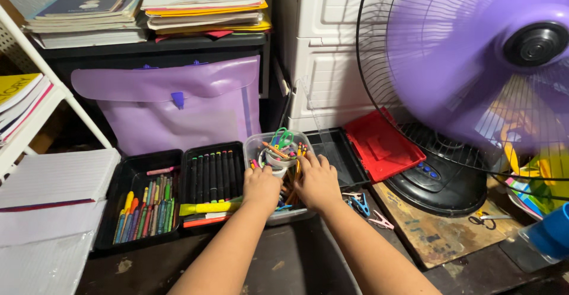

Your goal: The person organizes colored pencils, pens, and paper clips by placing them into various plastic containers on a desk.

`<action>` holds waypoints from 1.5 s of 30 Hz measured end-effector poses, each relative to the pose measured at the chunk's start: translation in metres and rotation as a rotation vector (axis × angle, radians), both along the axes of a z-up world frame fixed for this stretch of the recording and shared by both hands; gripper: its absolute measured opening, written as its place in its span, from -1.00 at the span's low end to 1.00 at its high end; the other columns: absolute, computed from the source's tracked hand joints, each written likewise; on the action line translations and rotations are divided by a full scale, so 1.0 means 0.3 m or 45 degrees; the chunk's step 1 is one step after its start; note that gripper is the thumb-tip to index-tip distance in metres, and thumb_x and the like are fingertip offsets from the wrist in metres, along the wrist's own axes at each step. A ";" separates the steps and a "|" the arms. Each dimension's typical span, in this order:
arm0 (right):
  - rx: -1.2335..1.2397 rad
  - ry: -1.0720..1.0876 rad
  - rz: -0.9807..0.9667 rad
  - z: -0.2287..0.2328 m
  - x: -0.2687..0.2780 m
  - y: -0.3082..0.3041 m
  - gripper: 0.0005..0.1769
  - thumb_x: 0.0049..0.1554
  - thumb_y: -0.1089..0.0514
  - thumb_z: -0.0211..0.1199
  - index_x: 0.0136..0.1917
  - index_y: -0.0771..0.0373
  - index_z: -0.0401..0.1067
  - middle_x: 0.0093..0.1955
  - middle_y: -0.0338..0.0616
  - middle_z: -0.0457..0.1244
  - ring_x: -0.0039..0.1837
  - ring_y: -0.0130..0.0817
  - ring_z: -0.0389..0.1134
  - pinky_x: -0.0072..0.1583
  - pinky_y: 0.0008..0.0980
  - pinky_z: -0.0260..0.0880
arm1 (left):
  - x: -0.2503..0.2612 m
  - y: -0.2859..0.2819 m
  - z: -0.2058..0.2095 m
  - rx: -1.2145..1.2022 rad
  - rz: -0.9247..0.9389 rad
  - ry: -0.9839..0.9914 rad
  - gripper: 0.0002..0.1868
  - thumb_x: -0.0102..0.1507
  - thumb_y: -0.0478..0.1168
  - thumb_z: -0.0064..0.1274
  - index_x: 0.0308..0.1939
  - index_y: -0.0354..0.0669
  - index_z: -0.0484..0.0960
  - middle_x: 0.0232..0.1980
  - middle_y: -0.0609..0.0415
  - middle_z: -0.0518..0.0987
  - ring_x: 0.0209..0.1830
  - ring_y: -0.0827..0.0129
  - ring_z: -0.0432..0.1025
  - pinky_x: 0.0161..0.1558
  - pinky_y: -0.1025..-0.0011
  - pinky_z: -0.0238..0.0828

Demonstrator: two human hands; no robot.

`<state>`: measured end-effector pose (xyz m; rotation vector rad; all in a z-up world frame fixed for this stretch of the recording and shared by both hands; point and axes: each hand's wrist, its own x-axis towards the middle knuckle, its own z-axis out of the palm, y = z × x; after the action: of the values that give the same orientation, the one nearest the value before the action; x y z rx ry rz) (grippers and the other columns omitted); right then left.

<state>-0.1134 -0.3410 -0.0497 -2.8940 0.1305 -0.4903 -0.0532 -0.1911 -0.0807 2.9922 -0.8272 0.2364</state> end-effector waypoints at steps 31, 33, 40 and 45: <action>0.193 -0.706 0.009 -0.087 -0.258 -0.196 -0.74 0.05 0.08 0.27 0.00 0.21 0.52 -0.02 -0.11 0.37 0.17 -0.07 0.32 0.26 -0.04 0.19 | -0.130 0.184 0.130 -0.592 0.141 0.035 -0.81 0.03 -0.21 0.21 -0.29 0.13 0.78 0.18 0.20 0.51 0.32 0.18 0.22 0.29 0.06 0.02; 0.212 -0.660 -0.037 -0.130 -0.295 -0.217 -0.73 -0.02 0.10 0.28 -0.04 0.21 0.51 -0.02 -0.12 0.37 0.17 -0.07 0.30 0.28 -0.05 0.18 | -0.130 0.174 0.121 -0.585 0.135 0.029 -0.83 0.04 -0.23 0.20 -0.32 0.11 0.79 0.21 0.19 0.50 0.35 0.16 0.20 0.35 -0.02 -0.06; 0.281 -0.708 -0.066 -0.093 -0.249 -0.179 -0.63 -0.10 0.20 0.22 0.02 0.19 0.53 0.04 -0.08 0.36 0.22 -0.02 0.28 0.23 -0.04 0.17 | -0.123 0.139 0.126 -0.279 0.183 0.081 -0.80 0.17 -0.25 0.07 -0.28 -0.03 0.81 0.36 0.07 0.41 0.46 -0.01 0.11 0.49 -0.24 -0.33; 0.324 -0.645 0.094 -0.009 -0.068 -0.079 -0.60 0.02 0.20 0.22 0.15 0.13 0.52 0.17 -0.09 0.36 0.29 -0.04 0.27 0.33 -0.07 0.29 | -0.101 0.100 0.136 -0.040 0.224 0.164 -0.70 0.20 -0.19 0.06 -0.02 -0.10 0.75 0.39 0.03 0.38 0.45 -0.03 0.10 0.48 -0.24 -0.31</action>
<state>-0.1338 -0.3647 -0.0524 -2.4317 0.0061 -1.0823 -0.0836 -0.1610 -0.0399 3.0134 -0.5444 0.0589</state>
